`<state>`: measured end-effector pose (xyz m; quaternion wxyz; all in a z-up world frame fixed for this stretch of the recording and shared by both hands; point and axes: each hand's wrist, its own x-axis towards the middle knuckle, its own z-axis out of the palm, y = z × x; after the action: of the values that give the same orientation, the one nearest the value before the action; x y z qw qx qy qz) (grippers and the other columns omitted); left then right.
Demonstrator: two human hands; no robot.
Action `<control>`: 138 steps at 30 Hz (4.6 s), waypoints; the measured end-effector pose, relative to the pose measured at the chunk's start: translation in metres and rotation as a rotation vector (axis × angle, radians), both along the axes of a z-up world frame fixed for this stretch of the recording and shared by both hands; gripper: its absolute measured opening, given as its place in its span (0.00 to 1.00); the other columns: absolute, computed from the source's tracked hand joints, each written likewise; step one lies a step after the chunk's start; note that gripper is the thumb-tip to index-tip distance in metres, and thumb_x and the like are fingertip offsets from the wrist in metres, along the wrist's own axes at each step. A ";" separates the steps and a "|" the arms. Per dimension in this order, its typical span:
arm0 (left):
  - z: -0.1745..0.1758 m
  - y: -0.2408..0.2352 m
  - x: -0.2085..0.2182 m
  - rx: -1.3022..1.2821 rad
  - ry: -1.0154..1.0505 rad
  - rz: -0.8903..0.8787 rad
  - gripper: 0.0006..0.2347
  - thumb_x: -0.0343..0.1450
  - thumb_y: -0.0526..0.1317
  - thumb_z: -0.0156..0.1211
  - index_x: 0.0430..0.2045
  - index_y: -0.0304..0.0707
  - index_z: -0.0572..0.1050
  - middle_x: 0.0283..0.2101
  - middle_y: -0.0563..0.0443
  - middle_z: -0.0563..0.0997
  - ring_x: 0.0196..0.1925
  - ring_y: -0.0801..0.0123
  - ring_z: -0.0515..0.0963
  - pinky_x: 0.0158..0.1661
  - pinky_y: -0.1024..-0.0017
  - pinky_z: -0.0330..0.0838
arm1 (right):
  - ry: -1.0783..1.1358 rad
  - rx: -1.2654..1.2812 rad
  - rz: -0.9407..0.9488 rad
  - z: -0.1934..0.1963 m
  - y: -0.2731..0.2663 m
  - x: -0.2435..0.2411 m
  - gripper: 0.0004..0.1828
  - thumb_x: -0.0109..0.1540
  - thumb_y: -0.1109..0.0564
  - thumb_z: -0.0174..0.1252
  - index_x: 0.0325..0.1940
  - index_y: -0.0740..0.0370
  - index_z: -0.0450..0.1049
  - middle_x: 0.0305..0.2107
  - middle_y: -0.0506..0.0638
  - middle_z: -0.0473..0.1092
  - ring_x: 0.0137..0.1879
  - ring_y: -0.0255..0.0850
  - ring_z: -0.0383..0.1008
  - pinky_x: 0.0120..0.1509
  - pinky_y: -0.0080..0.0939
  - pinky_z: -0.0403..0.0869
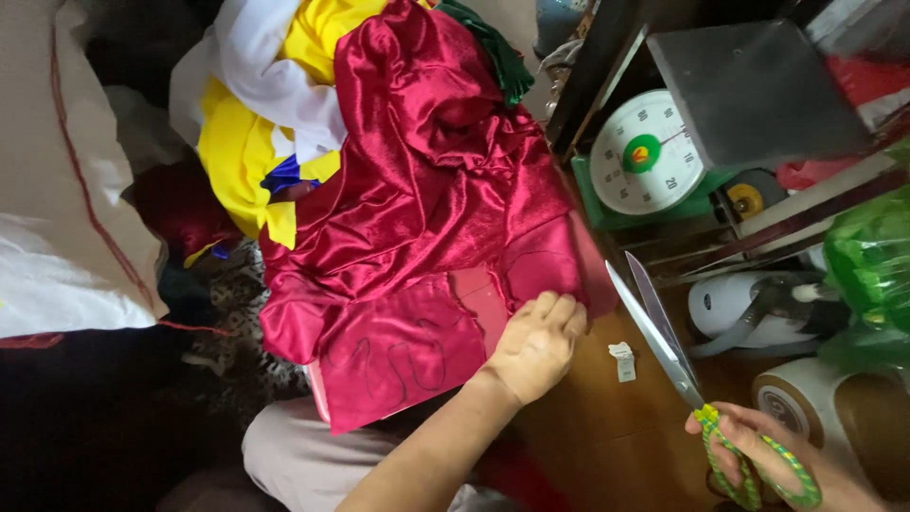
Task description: The person uses scissors to cut a piece of red fabric placed on their lap. They carefully follow a drawn outline to cut out a circular shape from the material.
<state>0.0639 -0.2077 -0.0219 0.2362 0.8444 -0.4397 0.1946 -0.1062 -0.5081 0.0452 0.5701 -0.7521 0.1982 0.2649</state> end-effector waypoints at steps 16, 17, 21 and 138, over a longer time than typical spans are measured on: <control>-0.027 -0.031 0.020 0.045 0.032 0.228 0.06 0.66 0.27 0.55 0.29 0.39 0.72 0.33 0.49 0.69 0.37 0.57 0.69 0.36 0.63 0.70 | 0.454 -0.646 0.578 0.037 -0.096 0.157 0.27 0.63 0.40 0.57 0.66 0.44 0.73 0.28 0.42 0.80 0.29 0.31 0.77 0.30 0.25 0.78; -0.025 -0.029 0.020 0.053 0.035 0.225 0.05 0.68 0.28 0.54 0.31 0.39 0.71 0.33 0.48 0.69 0.37 0.56 0.69 0.37 0.62 0.69 | 0.412 -0.581 0.657 0.041 -0.100 0.177 0.22 0.64 0.43 0.58 0.58 0.50 0.83 0.25 0.42 0.77 0.24 0.31 0.72 0.22 0.24 0.70; -0.016 -0.024 0.018 0.018 0.091 0.232 0.09 0.64 0.27 0.53 0.36 0.35 0.71 0.34 0.45 0.69 0.37 0.54 0.69 0.39 0.61 0.70 | 0.495 -0.652 0.709 0.065 -0.090 0.244 0.15 0.66 0.45 0.63 0.52 0.52 0.84 0.20 0.43 0.68 0.21 0.31 0.67 0.25 0.28 0.72; 0.032 0.108 0.037 -1.178 1.450 0.071 0.13 0.72 0.19 0.51 0.38 0.43 0.71 0.36 0.49 0.78 0.33 0.75 0.76 0.33 0.84 0.69 | -0.200 -0.529 -0.241 -0.006 0.119 0.110 0.17 0.53 0.49 0.75 0.39 0.61 0.83 0.24 0.49 0.71 0.33 0.39 0.67 0.41 0.36 0.66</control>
<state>0.1011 -0.0998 0.0097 0.8367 0.5168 0.0104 -0.1812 0.0037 -0.3893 0.0390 0.3984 -0.8678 0.2910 0.0595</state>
